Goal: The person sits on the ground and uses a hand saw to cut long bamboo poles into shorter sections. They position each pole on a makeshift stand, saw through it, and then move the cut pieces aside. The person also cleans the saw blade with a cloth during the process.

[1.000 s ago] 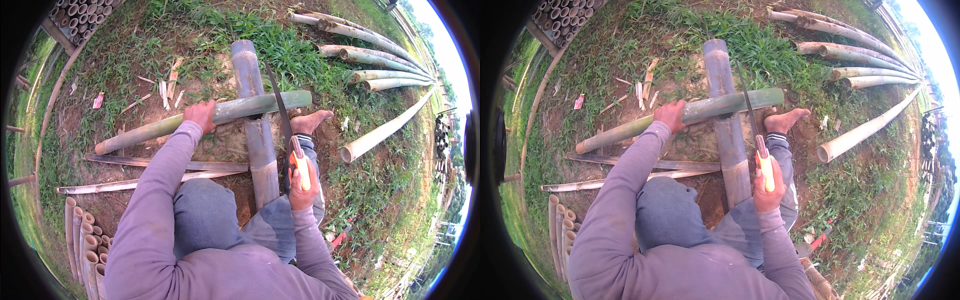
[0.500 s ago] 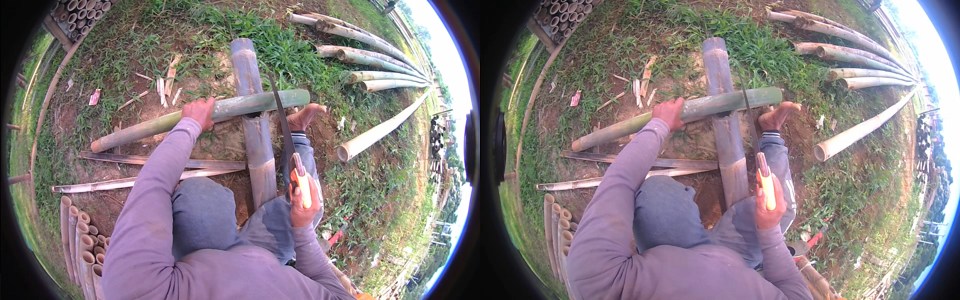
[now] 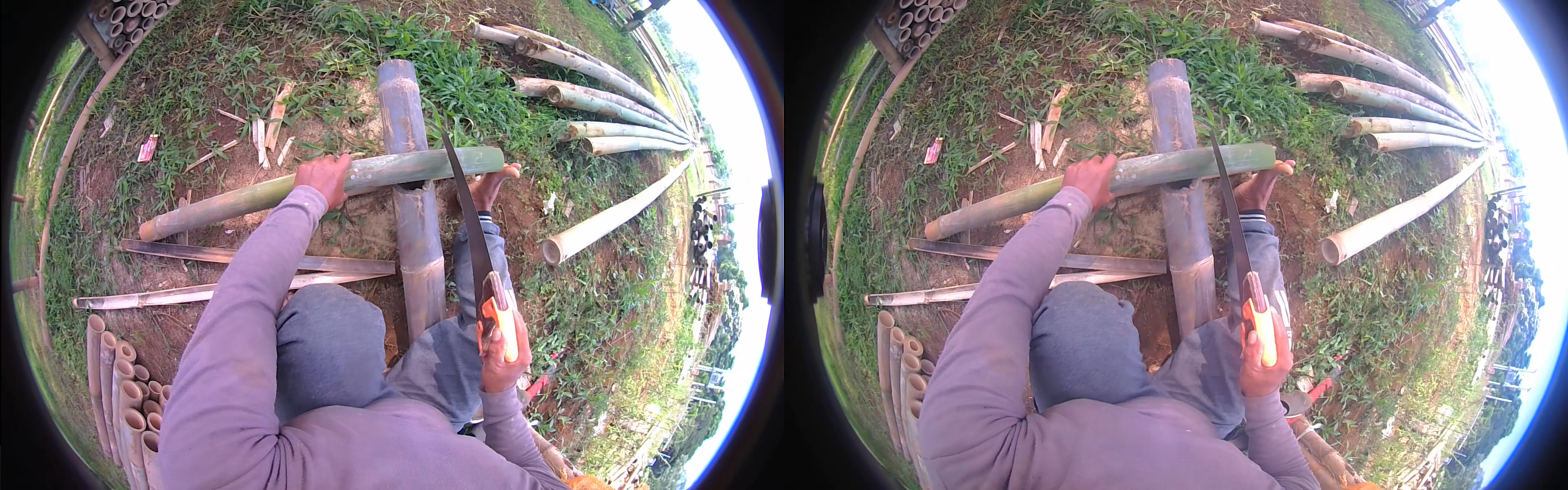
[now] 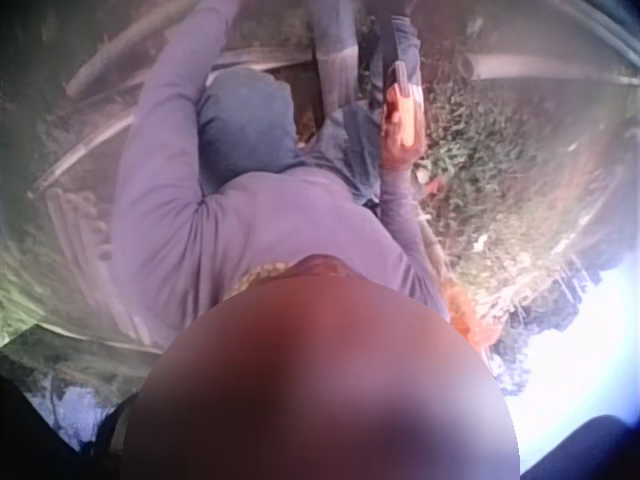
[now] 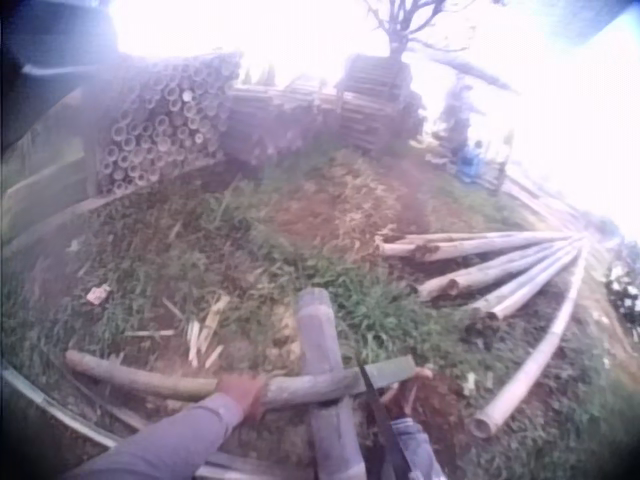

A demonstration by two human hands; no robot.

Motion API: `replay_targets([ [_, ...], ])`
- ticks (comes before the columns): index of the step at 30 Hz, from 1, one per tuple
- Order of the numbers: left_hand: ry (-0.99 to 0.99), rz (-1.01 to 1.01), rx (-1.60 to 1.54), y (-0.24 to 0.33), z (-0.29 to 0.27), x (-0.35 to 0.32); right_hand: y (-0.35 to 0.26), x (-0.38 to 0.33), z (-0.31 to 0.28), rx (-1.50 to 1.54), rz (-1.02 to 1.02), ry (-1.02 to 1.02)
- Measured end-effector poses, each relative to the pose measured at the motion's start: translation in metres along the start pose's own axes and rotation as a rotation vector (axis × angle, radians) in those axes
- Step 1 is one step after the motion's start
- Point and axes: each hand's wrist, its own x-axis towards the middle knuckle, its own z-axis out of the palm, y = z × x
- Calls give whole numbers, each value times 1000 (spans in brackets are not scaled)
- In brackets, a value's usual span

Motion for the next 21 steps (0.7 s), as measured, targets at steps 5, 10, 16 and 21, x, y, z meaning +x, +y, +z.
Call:
replay_targets([
  [5, -34, -23, -37, 4, 1, 5, 52, 130, 77, -45, -111, -13],
  [10, -89, -46, -20, 0, -6, 5, 52, 144, 81, 45, -19, -50],
  [16, -32, 2, -56, 12, -4, 17, 54, 141, 66, 190, 87, -148],
  [21, -63, 10, -73, 15, 0, 21, 35, 149, 70, 178, 107, -58],
])
